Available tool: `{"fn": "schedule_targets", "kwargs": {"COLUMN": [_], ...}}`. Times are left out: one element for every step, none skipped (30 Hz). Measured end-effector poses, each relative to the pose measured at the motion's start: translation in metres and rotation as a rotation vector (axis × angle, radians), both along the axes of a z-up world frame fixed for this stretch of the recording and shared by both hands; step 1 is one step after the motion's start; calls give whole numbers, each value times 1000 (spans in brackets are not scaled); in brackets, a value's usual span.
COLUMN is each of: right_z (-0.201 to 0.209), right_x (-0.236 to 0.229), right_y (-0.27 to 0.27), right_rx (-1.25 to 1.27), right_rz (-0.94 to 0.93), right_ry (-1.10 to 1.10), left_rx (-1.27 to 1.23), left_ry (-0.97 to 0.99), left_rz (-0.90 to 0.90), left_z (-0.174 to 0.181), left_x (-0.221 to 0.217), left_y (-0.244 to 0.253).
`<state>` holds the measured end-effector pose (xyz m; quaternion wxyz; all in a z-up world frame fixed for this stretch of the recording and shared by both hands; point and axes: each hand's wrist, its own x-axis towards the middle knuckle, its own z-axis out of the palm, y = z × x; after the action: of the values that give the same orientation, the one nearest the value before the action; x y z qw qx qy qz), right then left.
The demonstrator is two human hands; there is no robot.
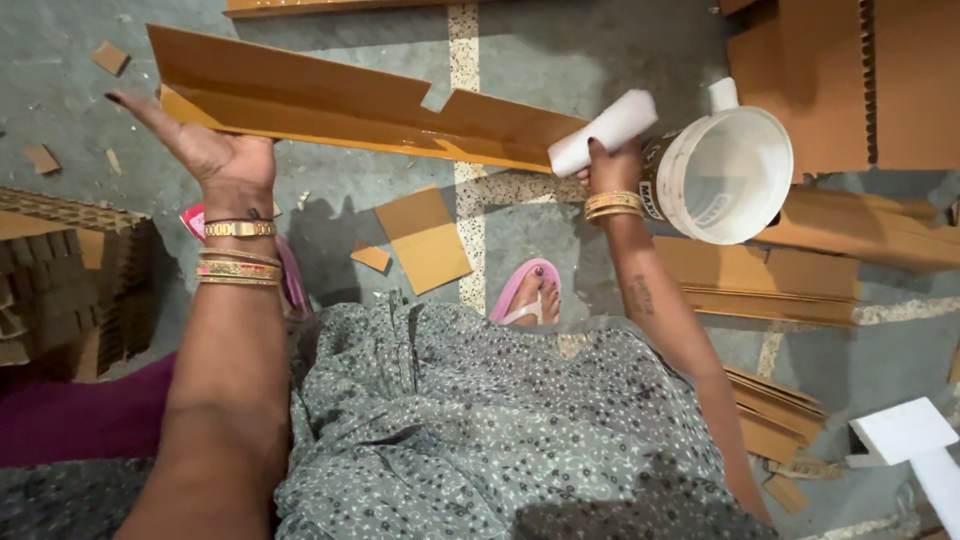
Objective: The person sits on the floor and wipes the surface of long, orange-brown wooden planks with a white sponge. They repeatedly dip the sponge into a white bucket of liquid and apply it to the wood, handling the planks one at a time.
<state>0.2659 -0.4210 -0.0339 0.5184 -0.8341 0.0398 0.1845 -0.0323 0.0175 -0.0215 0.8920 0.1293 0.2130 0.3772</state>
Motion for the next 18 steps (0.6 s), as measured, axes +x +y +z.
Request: {"fn": "schedule_targets", "kwargs": {"right_z": [-1,-2,-3,-3,-2,1,4,8,12,15,17,19,20,21,23,25,28,33], "right_x": [1,2,2,1,-1,-3,-7,-12,-19,-25,-30,-36,-41,-46,-53,-61,-69,-79], "right_y": [0,-1,-1,1,3,6,9,13,20,29,38,47,56,66,75,81,86,93], "right_rx": [-17,-34,-51,-61,-71,-81,-14,54,122,103,83,64,-20,-104,-190,-179,-171,-249], "right_rz": [11,22,34,49,64,80,81,82,81,109,137,164,213,262,307,422,535,630], "right_ry": [19,38,57,53,48,43,27,12,-3,-22,-42,-61,-69,-77,-83,-313,-544,-635], "left_rx": [4,8,12,4,-4,-13,-5,2,10,-4,-18,-32,-23,-15,-7,-42,-78,-114], "left_ry": [-3,-5,-7,7,20,33,37,42,47,31,16,0,-7,-14,-20,-6,8,22], "left_rz": [-8,-15,-23,-8,8,24,32,40,45,51,55,60,60,60,58,61,63,64], "left_z": [-2,-3,-3,-3,-3,-2,-1,0,1,2,3,2,2,0,-1,-3,-6,-9], "left_x": [1,1,0,-1,-1,0,0,1,1,0,-1,-2,-1,-1,-1,-3,-6,-8], "left_y": [0,0,0,-1,-2,-4,-5,-6,-6,-7,-8,-8,-8,-8,-6,-4,-3,0]}}
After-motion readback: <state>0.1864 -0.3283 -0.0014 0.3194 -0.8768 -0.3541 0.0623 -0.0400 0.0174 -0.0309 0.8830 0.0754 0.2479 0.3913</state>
